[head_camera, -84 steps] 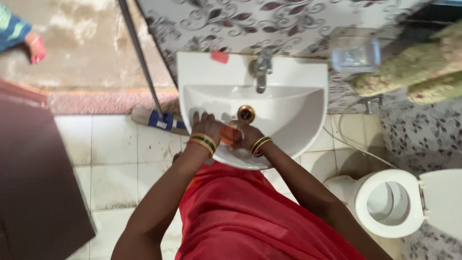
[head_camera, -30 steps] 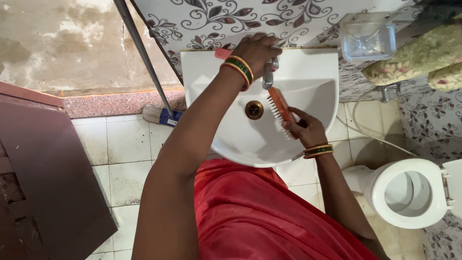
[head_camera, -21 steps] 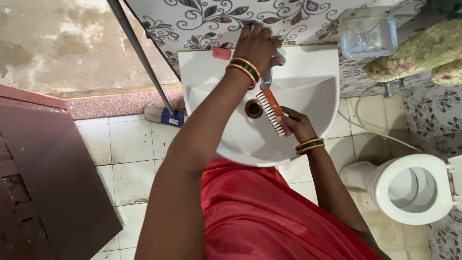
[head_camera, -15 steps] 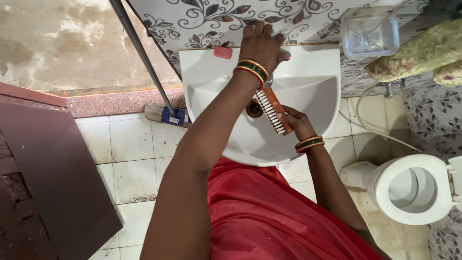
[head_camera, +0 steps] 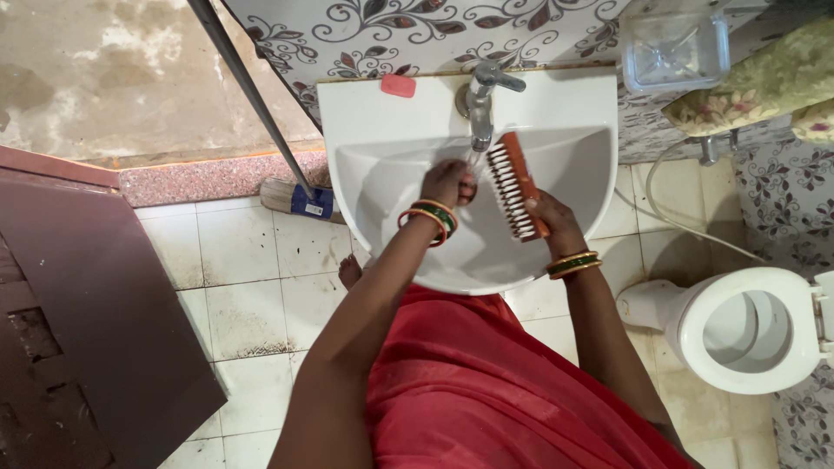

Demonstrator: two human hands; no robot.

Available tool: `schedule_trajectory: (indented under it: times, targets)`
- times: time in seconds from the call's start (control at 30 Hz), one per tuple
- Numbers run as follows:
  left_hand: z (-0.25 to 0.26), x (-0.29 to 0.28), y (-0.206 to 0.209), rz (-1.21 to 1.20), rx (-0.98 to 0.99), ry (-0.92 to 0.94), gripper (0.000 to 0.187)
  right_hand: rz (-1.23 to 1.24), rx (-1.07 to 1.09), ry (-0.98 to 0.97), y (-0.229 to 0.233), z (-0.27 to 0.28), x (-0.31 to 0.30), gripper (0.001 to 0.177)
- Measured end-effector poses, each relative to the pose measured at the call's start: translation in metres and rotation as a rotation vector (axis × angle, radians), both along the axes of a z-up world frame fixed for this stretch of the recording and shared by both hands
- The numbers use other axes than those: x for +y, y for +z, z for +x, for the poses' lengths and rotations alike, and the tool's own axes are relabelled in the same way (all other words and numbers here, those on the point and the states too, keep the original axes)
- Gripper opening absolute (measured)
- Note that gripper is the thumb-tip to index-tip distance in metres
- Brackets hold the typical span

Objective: The person cleans the interior of a white porcelain pedestal sink by hand using a brush, scrubbing the bowl and the area around the drain.

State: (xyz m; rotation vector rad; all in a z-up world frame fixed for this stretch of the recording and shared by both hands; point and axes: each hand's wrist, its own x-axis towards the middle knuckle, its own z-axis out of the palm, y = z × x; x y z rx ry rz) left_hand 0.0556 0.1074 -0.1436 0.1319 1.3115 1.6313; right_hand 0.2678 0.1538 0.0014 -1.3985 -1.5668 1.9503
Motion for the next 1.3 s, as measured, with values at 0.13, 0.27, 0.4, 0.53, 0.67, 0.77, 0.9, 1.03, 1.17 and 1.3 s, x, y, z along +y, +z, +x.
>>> schedule_trajectory:
  times: [0.13,0.27,0.4,0.53,0.67,0.77,0.9,1.03,1.17,1.3]
  targets:
    - [0.016,0.051,-0.057,0.42,-0.662,-0.109,0.014,0.004,0.029,-0.055,0.016,0.014,0.001,0.073]
    - [0.024,0.073,-0.05,0.086,-0.672,0.088,0.02,0.035,0.012,-0.024,0.023,0.022,-0.004,0.071]
    - [-0.001,0.046,-0.022,0.157,-0.771,0.222,0.019,0.008,0.003,-0.047,0.018,0.025,-0.007,0.07]
    - [-0.054,0.024,0.052,0.369,-0.716,0.345,0.019,0.01,-0.06,0.025,0.017,0.02,-0.005,0.067]
    - [-0.111,0.087,0.159,0.604,-0.423,-0.114,0.018,-0.008,-0.093,0.111,0.027,0.007,-0.006,0.068]
    - [-0.103,0.115,0.212,0.361,0.189,-0.553,0.015,0.038,-0.133,0.138,0.032,-0.004,-0.005,0.069]
    - [-0.089,0.111,0.226,0.066,0.834,-0.581,0.025,0.048,-0.074,0.113,0.027,-0.011,-0.001,0.069]
    - [-0.088,0.099,0.175,0.291,0.771,-0.231,0.026,0.061,-0.042,0.035,0.011,-0.004,0.007,0.066]
    - [-0.07,0.034,0.073,0.196,0.205,0.112,0.027,0.165,0.021,-0.072,0.002,0.01,0.015,0.058]
    - [-0.022,0.026,0.008,-0.066,-0.175,-0.055,0.008,0.138,0.007,-0.12,0.01,0.016,0.016,0.057]
